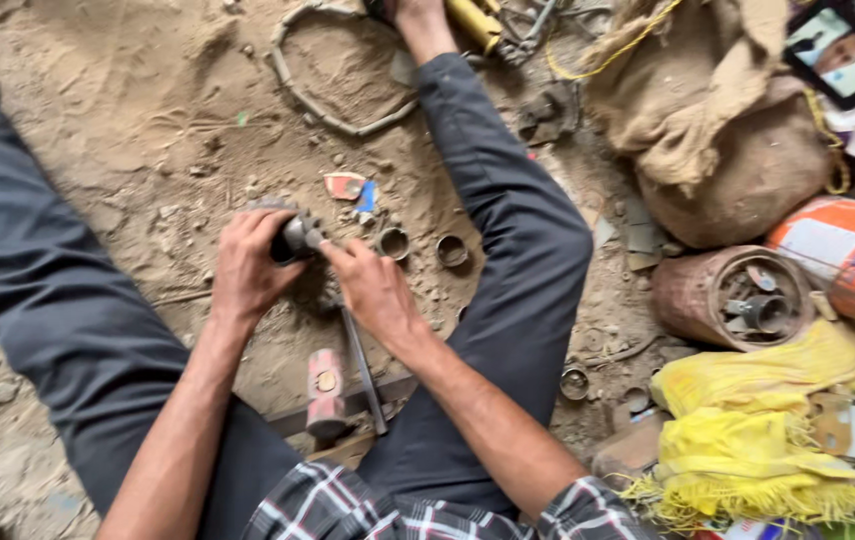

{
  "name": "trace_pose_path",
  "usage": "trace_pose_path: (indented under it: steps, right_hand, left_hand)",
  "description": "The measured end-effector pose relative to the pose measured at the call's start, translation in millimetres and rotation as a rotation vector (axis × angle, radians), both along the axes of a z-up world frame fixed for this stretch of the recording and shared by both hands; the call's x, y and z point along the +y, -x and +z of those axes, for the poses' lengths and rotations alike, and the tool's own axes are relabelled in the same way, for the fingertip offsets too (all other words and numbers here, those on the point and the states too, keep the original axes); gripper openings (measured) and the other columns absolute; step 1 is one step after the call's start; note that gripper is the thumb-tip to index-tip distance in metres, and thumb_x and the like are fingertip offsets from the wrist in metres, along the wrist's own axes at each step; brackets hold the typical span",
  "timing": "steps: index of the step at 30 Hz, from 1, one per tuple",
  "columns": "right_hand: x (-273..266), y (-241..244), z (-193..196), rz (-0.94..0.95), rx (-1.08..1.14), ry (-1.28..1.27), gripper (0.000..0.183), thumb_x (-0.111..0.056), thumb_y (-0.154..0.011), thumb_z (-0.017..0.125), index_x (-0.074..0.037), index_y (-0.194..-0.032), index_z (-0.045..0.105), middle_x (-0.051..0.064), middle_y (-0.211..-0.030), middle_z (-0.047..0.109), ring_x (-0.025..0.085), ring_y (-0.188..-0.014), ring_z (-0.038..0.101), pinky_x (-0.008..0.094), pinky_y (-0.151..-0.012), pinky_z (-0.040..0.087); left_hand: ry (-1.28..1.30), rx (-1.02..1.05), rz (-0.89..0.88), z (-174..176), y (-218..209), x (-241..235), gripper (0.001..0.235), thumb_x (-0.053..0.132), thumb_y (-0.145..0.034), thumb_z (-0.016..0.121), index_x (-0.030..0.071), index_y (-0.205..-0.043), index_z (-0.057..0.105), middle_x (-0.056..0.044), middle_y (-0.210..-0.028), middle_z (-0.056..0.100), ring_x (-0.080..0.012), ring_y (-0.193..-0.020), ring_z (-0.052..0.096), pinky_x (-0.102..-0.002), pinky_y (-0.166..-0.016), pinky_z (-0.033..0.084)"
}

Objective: The person sits on the ground and uses a hammer to strike a cylindrical metal piece placed on a gear. They repeatedly adjust the piece and hammer it, then use a chisel to scrape or mark the metal. The person continues hammering and scraping the same metal piece throughout the clip.

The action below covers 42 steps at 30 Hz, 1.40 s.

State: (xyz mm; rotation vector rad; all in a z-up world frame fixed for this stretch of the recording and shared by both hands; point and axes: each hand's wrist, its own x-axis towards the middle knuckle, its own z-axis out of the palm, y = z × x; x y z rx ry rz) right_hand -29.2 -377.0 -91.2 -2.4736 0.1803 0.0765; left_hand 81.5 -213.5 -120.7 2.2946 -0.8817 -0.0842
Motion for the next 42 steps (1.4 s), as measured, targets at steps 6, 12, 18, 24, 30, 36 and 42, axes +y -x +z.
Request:
trace_pose_path:
  steps: [6, 12, 18, 24, 30, 36, 42]
  right_hand:
    - [-1.6, -3.4, 1.2, 0.052, -0.009, 0.087, 0.051, 0.011, -0.095, 0.052, -0.007, -0.141, 0.061, 0.013, -0.089, 0.062, 0.018, -0.052, 0.064, 0.024, -0.04, 0.055]
    - [1.1, 2.6, -2.1, 0.066, -0.073, 0.117, 0.049, 0.013, -0.093, 0.052, -0.004, -0.139, 0.061, 0.014, -0.097, 0.062, 0.019, -0.055, 0.067, 0.025, -0.044, 0.057]
    - [1.5, 5.0, -4.2, 0.051, -0.11, 0.081, 0.048, 0.012, -0.092, 0.054, -0.003, -0.137, 0.061, 0.017, -0.105, 0.064, 0.019, -0.056, 0.067, 0.025, -0.043, 0.058]
    - [-0.9, 4.1, -4.1, 0.05, -0.084, 0.101, 0.051, 0.012, -0.092, 0.053, -0.003, -0.14, 0.06, 0.015, -0.099, 0.063, 0.02, -0.058, 0.068, 0.028, -0.046, 0.058]
    - [3.7, 3.3, 3.1, 0.065, -0.122, 0.118, 0.058, 0.013, -0.087, 0.056, -0.005, -0.141, 0.061, 0.016, -0.097, 0.064, 0.026, -0.063, 0.07, 0.033, -0.052, 0.06]
    - [7.6, 6.4, 6.7, 0.057, -0.274, 0.104, 0.059, 0.011, -0.082, 0.06, -0.007, -0.138, 0.063, 0.02, -0.112, 0.067, 0.035, -0.079, 0.073, 0.04, -0.064, 0.061]
    - [3.2, 6.1, -8.1, 0.063, -0.073, 0.109, 0.049, 0.012, -0.093, 0.054, -0.004, -0.139, 0.061, 0.018, -0.107, 0.068, 0.025, -0.064, 0.071, 0.03, -0.049, 0.06]
  left_hand:
    - [0.035, 0.115, 0.003, -14.8, -6.2, 5.0, 0.064, 0.016, -0.066, 0.092, 0.004, -0.125, 0.07, -0.014, -0.12, 0.071, -0.0283, -0.111, 0.066, -0.044, -0.103, 0.051]
    - [-0.008, 0.173, -0.004, -15.1, -2.5, 7.0, 0.065, 0.014, -0.069, 0.091, 0.003, -0.127, 0.066, -0.017, -0.122, 0.069, -0.0298, -0.114, 0.065, -0.044, -0.103, 0.052]
    - [-0.129, -0.08, 0.033, -8.0, 6.3, -0.7, 0.082, 0.018, -0.063, 0.094, -0.003, -0.135, 0.06, -0.021, -0.123, 0.067, -0.0346, -0.114, 0.063, -0.048, -0.102, 0.047]
    - [-0.029, -0.014, -0.004, -11.4, 2.2, -0.8, 0.061, 0.015, -0.067, 0.091, 0.002, -0.123, 0.071, -0.015, -0.121, 0.07, -0.0315, -0.115, 0.065, -0.047, -0.106, 0.047]
    - [0.056, 0.216, -0.005, -2.5, -7.6, 8.1, 0.062, 0.019, -0.067, 0.089, 0.002, -0.123, 0.069, -0.016, -0.118, 0.068, -0.0325, -0.111, 0.065, -0.042, -0.101, 0.051]
    - [0.072, 0.05, -0.036, 7.1, -0.4, 8.9, 0.068, 0.015, -0.061, 0.093, 0.0, -0.121, 0.064, -0.022, -0.116, 0.066, -0.041, -0.111, 0.06, -0.049, -0.098, 0.047]
    - [0.009, 0.037, 0.056, -3.2, 10.0, -0.2, 0.062, 0.008, -0.066, 0.089, 0.002, -0.124, 0.066, -0.016, -0.123, 0.069, -0.0342, -0.115, 0.063, -0.043, -0.105, 0.05]
